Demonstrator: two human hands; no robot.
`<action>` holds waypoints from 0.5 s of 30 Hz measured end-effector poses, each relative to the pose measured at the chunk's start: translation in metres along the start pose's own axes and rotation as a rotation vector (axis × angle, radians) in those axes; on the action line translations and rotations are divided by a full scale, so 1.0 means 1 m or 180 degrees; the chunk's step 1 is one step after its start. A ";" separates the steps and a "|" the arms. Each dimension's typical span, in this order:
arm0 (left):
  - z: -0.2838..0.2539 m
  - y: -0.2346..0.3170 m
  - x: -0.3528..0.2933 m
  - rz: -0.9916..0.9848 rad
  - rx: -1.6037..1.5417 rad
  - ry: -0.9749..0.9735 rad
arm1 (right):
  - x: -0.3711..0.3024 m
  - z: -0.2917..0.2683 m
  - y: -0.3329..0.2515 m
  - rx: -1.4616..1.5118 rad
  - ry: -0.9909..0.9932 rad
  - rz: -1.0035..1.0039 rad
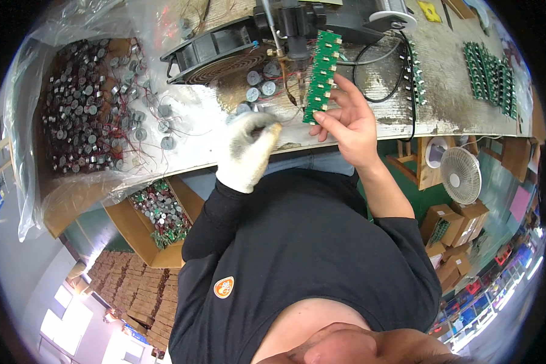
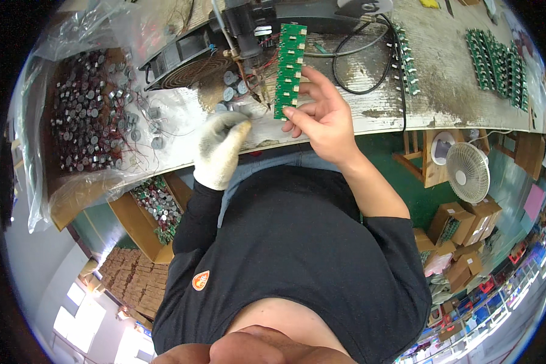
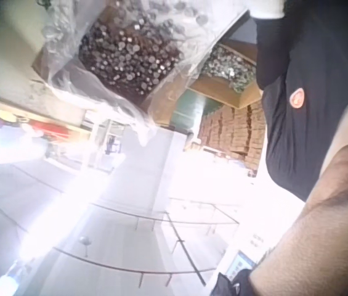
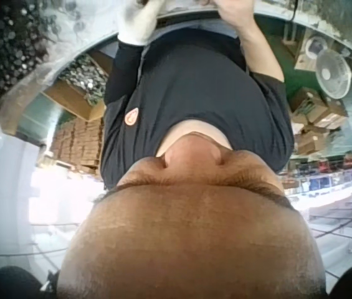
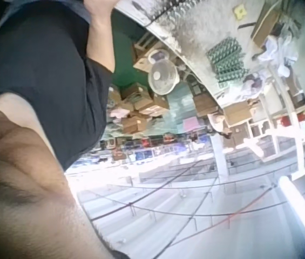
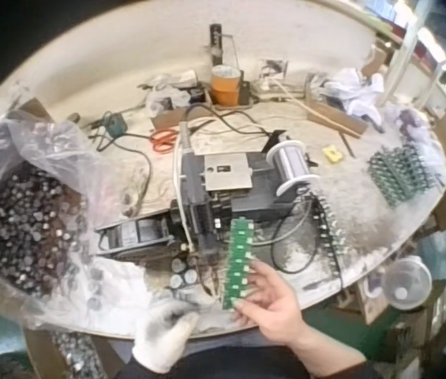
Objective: Soldering capacitors onto a printed circuit board strip at a factory workbench.
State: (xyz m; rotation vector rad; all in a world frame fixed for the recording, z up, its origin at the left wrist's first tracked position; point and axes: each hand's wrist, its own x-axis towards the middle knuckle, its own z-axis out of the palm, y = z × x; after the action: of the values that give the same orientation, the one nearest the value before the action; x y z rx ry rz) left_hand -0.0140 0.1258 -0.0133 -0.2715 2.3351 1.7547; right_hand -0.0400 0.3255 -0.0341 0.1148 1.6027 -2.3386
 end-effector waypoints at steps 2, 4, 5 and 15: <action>-0.008 -0.017 0.009 0.0427 0.0025 0.0213 | 0.000 0.004 -0.003 0.0042 -0.0003 0.0036; -0.011 -0.011 0.012 0.0435 -0.0039 0.0245 | 0.000 0.008 -0.004 0.0117 -0.0022 0.0058; -0.010 -0.011 0.012 0.0438 -0.0041 0.0232 | 0.000 0.007 -0.003 0.0116 -0.0009 0.0054; 0.015 0.004 0.007 -0.0751 -0.1309 -0.0268 | 0.001 0.006 -0.008 0.0271 -0.0149 0.0091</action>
State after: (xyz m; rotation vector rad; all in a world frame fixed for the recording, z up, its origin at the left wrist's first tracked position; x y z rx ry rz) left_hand -0.0212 0.1411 -0.0155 -0.5024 1.7834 2.0595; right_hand -0.0424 0.3223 -0.0252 0.0999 1.4707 -2.3703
